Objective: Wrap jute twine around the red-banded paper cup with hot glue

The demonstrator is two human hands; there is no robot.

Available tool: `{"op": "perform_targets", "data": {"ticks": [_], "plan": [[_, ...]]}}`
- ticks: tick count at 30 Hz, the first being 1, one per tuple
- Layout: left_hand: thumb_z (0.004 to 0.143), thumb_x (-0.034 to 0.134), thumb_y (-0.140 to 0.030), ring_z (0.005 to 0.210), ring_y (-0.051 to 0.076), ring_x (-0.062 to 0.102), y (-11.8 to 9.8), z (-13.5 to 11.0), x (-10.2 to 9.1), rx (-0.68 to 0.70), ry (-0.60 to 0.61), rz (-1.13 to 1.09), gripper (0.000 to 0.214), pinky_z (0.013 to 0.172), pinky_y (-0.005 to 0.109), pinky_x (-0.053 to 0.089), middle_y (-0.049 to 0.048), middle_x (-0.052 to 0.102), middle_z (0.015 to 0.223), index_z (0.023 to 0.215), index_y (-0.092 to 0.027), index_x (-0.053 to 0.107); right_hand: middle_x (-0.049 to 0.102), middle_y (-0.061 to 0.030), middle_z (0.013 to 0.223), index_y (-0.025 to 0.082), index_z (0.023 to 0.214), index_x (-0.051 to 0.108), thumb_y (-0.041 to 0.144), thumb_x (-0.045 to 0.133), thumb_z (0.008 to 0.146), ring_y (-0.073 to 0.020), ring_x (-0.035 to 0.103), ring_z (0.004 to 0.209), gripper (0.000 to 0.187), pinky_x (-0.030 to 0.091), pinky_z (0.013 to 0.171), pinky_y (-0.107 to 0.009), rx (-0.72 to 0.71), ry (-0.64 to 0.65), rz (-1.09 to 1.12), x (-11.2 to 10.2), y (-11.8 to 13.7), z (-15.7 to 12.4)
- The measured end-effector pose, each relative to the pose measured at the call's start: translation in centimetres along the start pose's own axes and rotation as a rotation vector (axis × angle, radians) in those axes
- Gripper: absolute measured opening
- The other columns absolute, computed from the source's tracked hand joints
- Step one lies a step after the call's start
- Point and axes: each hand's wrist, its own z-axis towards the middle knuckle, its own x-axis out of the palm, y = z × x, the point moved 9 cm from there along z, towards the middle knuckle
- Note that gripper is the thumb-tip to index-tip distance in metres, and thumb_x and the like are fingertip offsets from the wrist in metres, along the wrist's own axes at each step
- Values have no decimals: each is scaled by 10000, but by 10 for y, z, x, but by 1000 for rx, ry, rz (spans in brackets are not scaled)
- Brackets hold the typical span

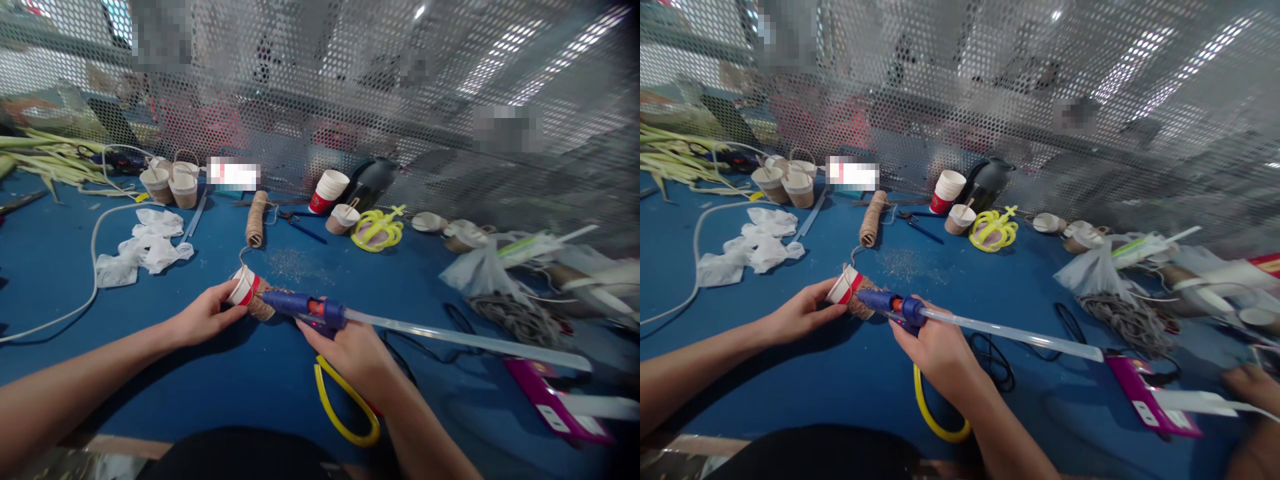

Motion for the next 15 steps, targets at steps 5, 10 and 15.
{"op": "perform_targets", "data": {"ticks": [5, 10, 15], "plan": [[807, 485, -240, 971, 208, 555, 0, 0, 0, 4, 7, 1, 304, 886, 331, 412, 95, 607, 1077, 1085, -119, 503, 659, -73, 748, 184, 791, 641, 251, 480, 754, -212, 624, 716, 178, 497, 656, -306, 79, 5, 57, 4, -9, 0], [813, 478, -248, 955, 203, 563, -1, 0, 1, 0, 14, 29, 296, 879, 328, 419, 85, 616, 1060, 1080, -127, 508, 652, -70, 761, 175, 822, 620, 273, 461, 766, -214, 619, 735, 196, 488, 675, -313, 106, -15, 84, 7, -15, -2], [814, 479, -252, 977, 204, 556, -1, -1, 1, 3, 19, 29, 309, 884, 309, 414, 90, 608, 1079, 1091, -115, 500, 656, -76, 747, 184, 802, 630, 267, 459, 756, -220, 620, 714, 196, 489, 654, -315, 91, 28, 63, 4, -8, -1]]}}
